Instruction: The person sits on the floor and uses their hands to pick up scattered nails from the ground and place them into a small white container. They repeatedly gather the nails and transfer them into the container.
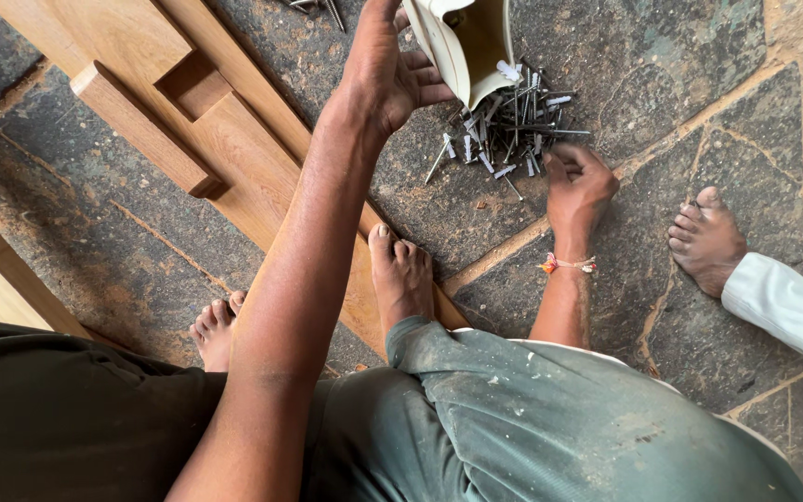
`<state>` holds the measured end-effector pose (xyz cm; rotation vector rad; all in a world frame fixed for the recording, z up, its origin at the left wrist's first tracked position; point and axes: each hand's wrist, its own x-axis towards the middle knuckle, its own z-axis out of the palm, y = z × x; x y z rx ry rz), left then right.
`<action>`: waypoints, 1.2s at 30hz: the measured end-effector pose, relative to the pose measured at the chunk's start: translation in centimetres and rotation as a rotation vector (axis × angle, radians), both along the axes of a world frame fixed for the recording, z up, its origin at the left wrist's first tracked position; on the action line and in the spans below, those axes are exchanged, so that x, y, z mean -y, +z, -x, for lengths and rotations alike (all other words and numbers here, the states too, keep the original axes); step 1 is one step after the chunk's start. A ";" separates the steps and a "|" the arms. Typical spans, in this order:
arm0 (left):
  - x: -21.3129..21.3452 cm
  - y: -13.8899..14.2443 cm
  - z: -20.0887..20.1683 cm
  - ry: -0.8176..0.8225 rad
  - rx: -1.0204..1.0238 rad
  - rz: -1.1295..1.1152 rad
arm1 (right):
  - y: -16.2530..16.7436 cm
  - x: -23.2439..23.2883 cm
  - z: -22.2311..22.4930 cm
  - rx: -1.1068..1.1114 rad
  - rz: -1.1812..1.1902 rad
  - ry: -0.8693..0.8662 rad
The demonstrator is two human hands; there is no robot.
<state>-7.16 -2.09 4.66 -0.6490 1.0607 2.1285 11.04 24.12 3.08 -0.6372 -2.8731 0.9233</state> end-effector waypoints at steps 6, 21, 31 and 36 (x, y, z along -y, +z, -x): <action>0.9 0.1 0.4 0.014 -0.014 -0.028 | 0.1 -0.4 -0.8 0.090 0.112 -0.163; 2.1 -1.7 1.2 0.094 -0.062 -0.078 | 3.3 1.7 -0.8 0.111 0.473 -0.306; 2.0 -1.5 1.4 0.120 -0.076 -0.071 | 3.9 2.7 -1.1 -0.172 1.517 -0.570; 2.5 -1.6 1.0 0.100 -0.132 -0.030 | 3.2 4.9 -0.5 -0.120 1.714 -0.452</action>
